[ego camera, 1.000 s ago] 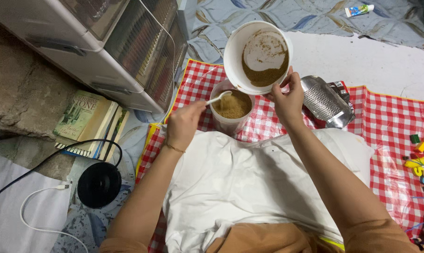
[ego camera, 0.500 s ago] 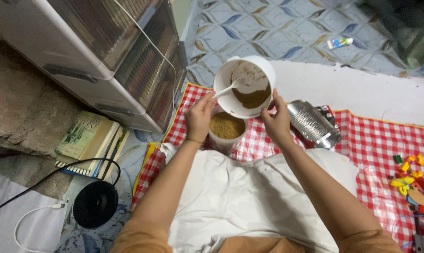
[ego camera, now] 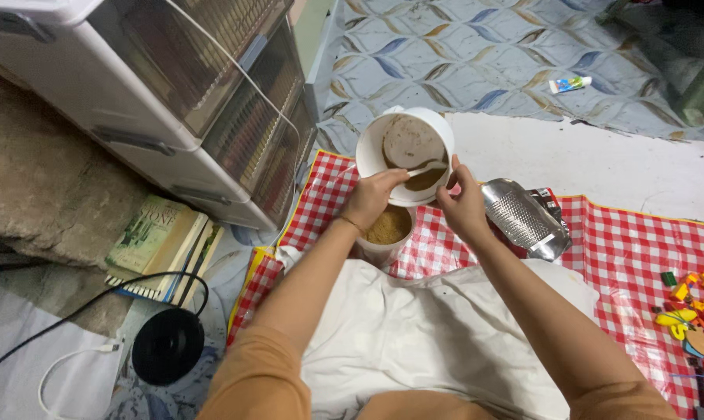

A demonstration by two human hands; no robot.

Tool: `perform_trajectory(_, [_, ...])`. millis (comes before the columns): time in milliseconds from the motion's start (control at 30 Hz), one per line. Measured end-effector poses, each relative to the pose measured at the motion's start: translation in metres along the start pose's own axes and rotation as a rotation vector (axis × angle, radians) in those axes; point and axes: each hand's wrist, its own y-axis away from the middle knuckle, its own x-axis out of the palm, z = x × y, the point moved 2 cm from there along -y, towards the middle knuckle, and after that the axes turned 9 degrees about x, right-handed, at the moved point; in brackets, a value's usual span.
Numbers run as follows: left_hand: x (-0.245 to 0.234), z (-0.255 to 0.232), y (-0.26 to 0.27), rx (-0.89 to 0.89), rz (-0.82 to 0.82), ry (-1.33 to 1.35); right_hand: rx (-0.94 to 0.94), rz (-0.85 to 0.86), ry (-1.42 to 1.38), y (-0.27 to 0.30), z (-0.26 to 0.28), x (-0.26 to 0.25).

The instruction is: The person grates a brown substance into a white bowl using a metal grater, then mixes the contents by hand. They transfer the grated powder from the bowl into a clear plastic container using a white plastic spoon.

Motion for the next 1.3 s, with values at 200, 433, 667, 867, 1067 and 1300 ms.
perform_trajectory(200, [-0.041,0.005,0.032,0.095,0.142,-0.159,-0.102,-0.013,0.077,0.006,0.010,0.001])
perform_trajectory(433, [-0.065,-0.006,0.028,-0.194,-0.262,-0.193,-0.187,-0.076,0.105,0.021,0.001,0.002])
perform_trajectory(667, [-0.068,-0.024,0.032,0.013,-0.236,-0.322,-0.236,-0.185,0.070,0.034,0.002,0.011])
perform_trajectory(867, [-0.079,-0.037,0.034,0.182,-0.164,-0.562,-0.327,-0.258,0.121,0.038,0.012,0.018])
perform_trajectory(1067, [-0.077,-0.038,0.029,0.200,-0.186,-0.698,-0.348,-0.353,0.186,0.046,0.019,0.034])
perform_trajectory(1300, [-0.045,-0.043,0.037,-0.090,-0.117,-0.594,-0.342,-0.322,0.039,0.041,0.019,0.049])
